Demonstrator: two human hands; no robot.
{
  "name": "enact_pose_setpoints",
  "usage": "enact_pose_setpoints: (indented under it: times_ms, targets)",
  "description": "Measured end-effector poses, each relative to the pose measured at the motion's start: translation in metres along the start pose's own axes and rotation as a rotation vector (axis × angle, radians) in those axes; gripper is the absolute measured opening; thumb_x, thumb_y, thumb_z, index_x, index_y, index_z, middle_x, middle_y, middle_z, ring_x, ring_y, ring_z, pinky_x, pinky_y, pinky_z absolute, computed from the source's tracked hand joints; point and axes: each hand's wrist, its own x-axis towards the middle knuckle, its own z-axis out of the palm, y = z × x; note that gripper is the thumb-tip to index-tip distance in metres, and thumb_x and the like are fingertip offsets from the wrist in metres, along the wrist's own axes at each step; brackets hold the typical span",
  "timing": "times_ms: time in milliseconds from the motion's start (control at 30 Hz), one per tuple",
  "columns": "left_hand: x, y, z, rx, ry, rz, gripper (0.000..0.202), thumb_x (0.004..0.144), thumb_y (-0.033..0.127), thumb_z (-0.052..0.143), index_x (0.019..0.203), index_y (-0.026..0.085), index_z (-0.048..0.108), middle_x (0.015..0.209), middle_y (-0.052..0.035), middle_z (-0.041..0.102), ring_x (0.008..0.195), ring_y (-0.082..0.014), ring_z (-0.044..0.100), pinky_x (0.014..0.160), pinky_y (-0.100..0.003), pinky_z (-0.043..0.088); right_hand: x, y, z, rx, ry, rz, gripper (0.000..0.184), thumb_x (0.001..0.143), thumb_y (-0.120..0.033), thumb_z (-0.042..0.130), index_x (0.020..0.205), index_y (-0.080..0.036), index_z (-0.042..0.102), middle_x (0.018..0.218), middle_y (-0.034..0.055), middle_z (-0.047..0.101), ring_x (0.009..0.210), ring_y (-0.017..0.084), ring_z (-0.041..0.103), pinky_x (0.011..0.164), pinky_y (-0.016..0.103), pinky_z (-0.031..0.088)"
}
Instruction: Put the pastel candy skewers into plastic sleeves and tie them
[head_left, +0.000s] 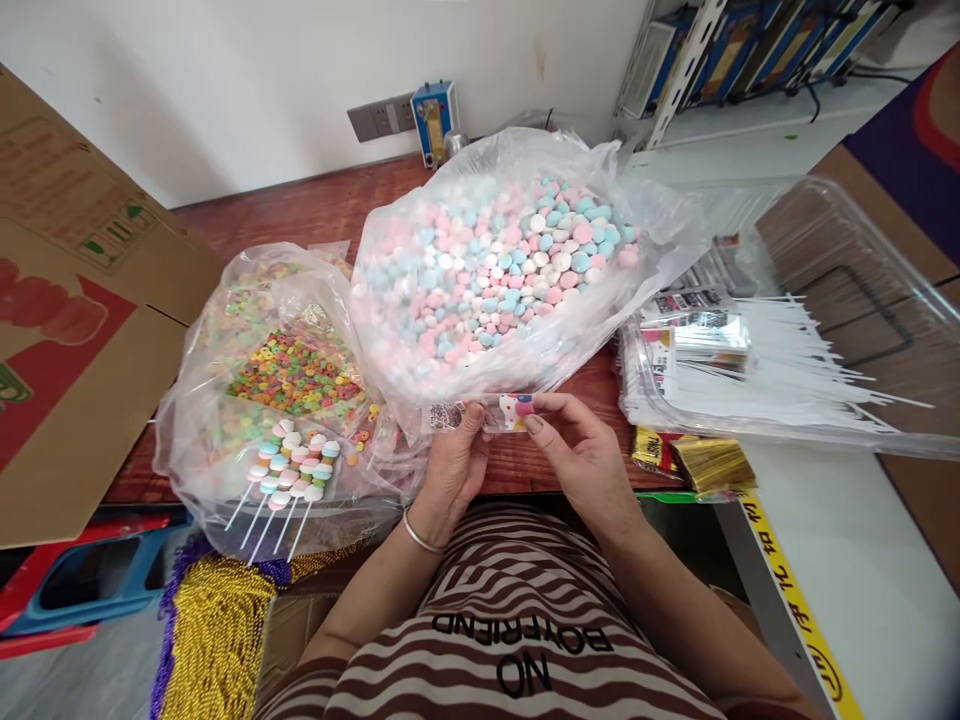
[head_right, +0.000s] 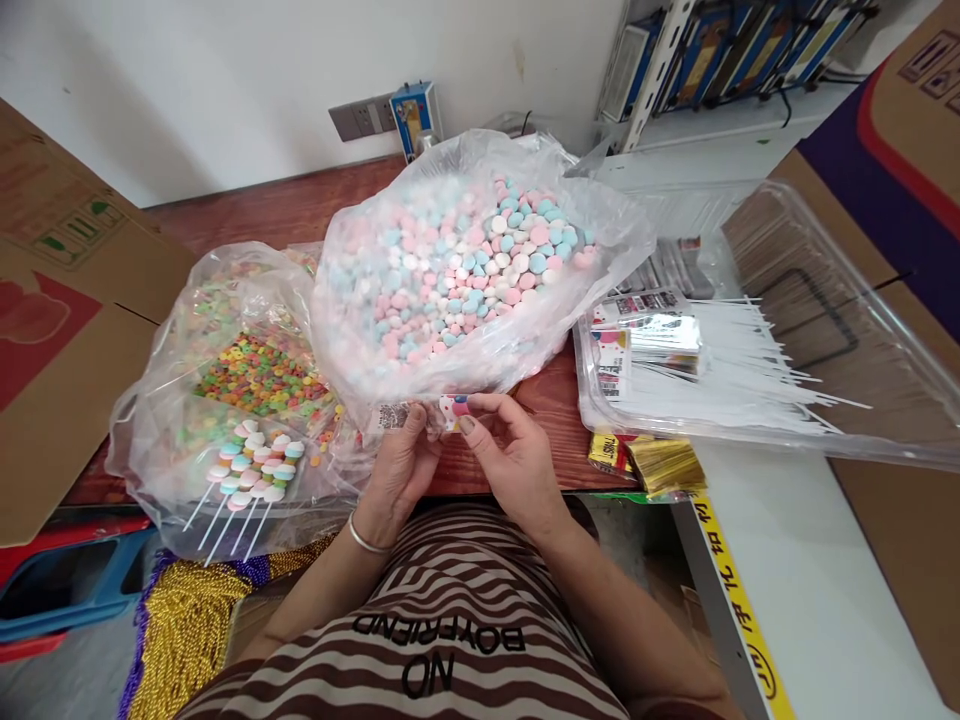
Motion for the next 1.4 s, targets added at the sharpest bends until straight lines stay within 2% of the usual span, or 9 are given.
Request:
enact_pose_setpoints:
  times_ms: [167,333,433,567,733,900,1033,1200,1400]
  targets:
    - [-0.004,-0.002,0.004,0.125,-0.06,0.078,0.033,0.059,0.03,0.097,0.077,0.019,0.072,0.073,0.0028,0.066,0.073,-0.0122,0.063,0.073,-0.025,0.051,0.003,0.006,-0.003,-0.201,0.046,-0.152,0.013,0.096,-0.033,0.065,0.089,-0.023,0.07,0.103,0.0066,0.071,0.099,0.022,0.066,0.093,0.04,0.053]
    - [-0.002,-0.008,-0.001,0.077,-0.045,-0.032,0.04,0.055,0.037,0.098,0.067,0.016,0.067,0.063,0.0046,0.059,0.058,-0.0069,0.051,0.058,-0.021,0.044,0.001,0.007,0.0,-0.252,0.03,-0.204,0.018,0.095,-0.026,0.067,0.079,-0.023,0.061,0.092,0.0039,0.066,0.09,0.02,0.063,0.084,0.036,0.051]
    - [0.001,-0.011,-0.004,0.03,-0.014,-0.136,0.044,0.056,0.044,0.097,0.068,0.014,0.067,0.065,0.0036,0.059,0.056,-0.0059,0.048,0.057,-0.021,0.043,-0.001,0.004,-0.001,-0.2,0.009,-0.167,0.014,0.09,-0.031,0.074,0.088,-0.024,0.062,0.101,0.0044,0.065,0.089,0.02,0.064,0.086,0.038,0.053]
    - [0.005,-0.013,-0.006,-0.003,0.029,-0.189,0.049,0.051,0.045,0.099,0.072,0.013,0.067,0.068,0.0024,0.062,0.056,-0.0061,0.048,0.059,-0.022,0.046,-0.003,-0.003,-0.005,-0.164,0.017,-0.156,0.028,0.089,-0.036,0.076,0.111,-0.026,0.063,0.111,0.0058,0.063,0.089,0.019,0.066,0.09,0.04,0.056]
    - [0.006,-0.017,-0.009,0.028,0.019,-0.114,0.046,0.055,0.045,0.098,0.072,0.015,0.067,0.066,0.0025,0.061,0.062,-0.0092,0.056,0.062,-0.023,0.048,-0.003,-0.01,-0.004,-0.348,-0.044,-0.29,0.022,0.093,-0.034,0.071,0.114,-0.027,0.068,0.116,0.0095,0.066,0.117,0.027,0.062,0.105,0.046,0.052]
    - [0.004,-0.016,-0.007,0.095,0.025,-0.019,0.041,0.056,0.038,0.098,0.072,0.016,0.067,0.068,0.003,0.064,0.062,-0.009,0.058,0.064,-0.022,0.05,0.0,-0.001,-0.008,-0.561,-0.107,-0.281,0.025,0.092,-0.037,0.072,0.114,-0.026,0.072,0.138,0.0128,0.06,0.118,0.03,0.063,0.104,0.05,0.052]
    - [0.005,-0.012,-0.004,0.095,0.003,-0.002,0.04,0.056,0.032,0.098,0.074,0.015,0.067,0.07,0.0035,0.065,0.063,-0.0076,0.058,0.06,-0.02,0.047,0.005,0.008,-0.012,-0.454,-0.266,-0.297,0.025,0.097,-0.029,0.064,0.121,-0.027,0.07,0.135,0.01,0.065,0.122,0.026,0.064,0.104,0.044,0.054]
    - [0.006,-0.01,-0.005,0.112,-0.086,-0.034,0.035,0.063,0.032,0.095,0.074,0.015,0.067,0.068,0.0032,0.061,0.058,-0.0065,0.052,0.054,-0.02,0.041,0.008,0.009,-0.012,-0.424,-0.103,-0.335,0.018,0.1,-0.023,0.057,0.092,-0.024,0.074,0.105,0.0083,0.073,0.1,0.022,0.07,0.089,0.036,0.058]
    - [0.003,-0.015,-0.003,0.115,-0.056,0.016,0.04,0.061,0.034,0.096,0.066,0.016,0.061,0.064,0.0038,0.058,0.061,-0.0078,0.052,0.061,-0.022,0.044,0.006,0.005,-0.007,-0.292,-0.097,-0.259,0.009,0.096,-0.026,0.066,0.099,-0.025,0.075,0.133,0.0089,0.067,0.119,0.024,0.066,0.104,0.042,0.053]
